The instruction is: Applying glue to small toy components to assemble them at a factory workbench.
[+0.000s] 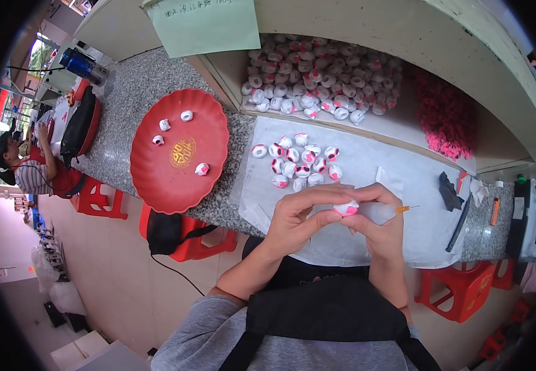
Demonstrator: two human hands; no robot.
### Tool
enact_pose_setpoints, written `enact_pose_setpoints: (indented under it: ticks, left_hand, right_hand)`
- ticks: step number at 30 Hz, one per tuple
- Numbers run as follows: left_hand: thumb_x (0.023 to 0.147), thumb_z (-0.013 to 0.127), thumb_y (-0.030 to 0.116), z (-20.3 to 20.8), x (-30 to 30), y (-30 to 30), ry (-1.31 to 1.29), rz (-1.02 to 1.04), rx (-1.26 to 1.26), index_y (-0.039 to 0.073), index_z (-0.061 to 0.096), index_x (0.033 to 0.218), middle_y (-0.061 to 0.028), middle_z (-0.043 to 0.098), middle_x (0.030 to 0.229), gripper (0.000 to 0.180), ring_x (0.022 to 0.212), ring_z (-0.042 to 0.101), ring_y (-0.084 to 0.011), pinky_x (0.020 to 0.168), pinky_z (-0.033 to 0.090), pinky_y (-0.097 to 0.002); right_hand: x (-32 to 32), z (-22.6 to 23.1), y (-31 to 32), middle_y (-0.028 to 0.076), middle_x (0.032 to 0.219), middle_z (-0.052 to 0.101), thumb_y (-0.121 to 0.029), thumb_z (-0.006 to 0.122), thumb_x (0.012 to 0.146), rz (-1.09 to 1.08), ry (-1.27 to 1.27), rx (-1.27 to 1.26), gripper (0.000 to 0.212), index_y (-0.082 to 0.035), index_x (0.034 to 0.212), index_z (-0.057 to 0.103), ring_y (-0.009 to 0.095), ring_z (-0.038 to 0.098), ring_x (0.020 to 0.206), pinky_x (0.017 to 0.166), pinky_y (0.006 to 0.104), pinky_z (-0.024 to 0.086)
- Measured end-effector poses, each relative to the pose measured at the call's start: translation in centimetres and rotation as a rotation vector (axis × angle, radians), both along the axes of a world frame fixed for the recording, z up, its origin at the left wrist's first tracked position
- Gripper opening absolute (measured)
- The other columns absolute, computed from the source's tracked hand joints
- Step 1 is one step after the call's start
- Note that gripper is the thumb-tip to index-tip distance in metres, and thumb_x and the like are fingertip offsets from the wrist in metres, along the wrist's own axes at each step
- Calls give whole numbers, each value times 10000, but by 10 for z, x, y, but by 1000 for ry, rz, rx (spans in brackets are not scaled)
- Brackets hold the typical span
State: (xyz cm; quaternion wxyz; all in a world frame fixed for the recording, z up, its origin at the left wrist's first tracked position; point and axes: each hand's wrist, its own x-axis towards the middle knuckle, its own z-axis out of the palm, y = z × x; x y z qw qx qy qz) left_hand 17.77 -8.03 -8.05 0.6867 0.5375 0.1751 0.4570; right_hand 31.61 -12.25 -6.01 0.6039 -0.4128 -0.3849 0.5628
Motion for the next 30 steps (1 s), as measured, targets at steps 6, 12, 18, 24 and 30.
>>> enact_pose_setpoints:
  ticks: [6,12,18,24,30]
  left_hand:
    - [714,541,36,1,0,-1,14,7,66,-13,542,922,-115,548,932,214,937,483,-204,875,315,-341]
    - [713,543,38,-1,2,-2,-47,-34,-17,-12,544,920,-113,543,945,212,934,480,-196,896,286,-353]
    - [717,536,27,4,0,1,40,-89,-10,-13,528,964,-111,540,950,250,937,472,-190,881,308,-317]
    - [718,515,-14,4,4,-4,-3,-8,-24,-20,507,988,-108,518,980,270,950,463,-174,892,303,-312]
    - [722,503,-23,7,9,-9,-37,11,-104,-26,497,996,-117,509,991,274,948,464,-167,914,275,-322]
  right_hand:
    - [-1,1,-4,25,702,536,-3,657,611,-4,36,-22,246,-2,833,551,63,488,640,575,176,385]
    - [-1,0,-6,32,671,537,0,654,613,-33,39,-13,240,3,829,550,63,486,603,532,171,376]
    - [1,-2,-7,43,657,538,8,640,624,-30,81,-20,257,10,859,537,61,475,551,471,168,354]
    - [1,1,-6,50,657,531,21,601,652,-22,50,-24,259,17,899,525,57,463,534,456,167,346]
    - [-1,-2,-6,52,655,530,7,580,663,-50,76,-8,255,24,909,514,61,468,537,451,170,348]
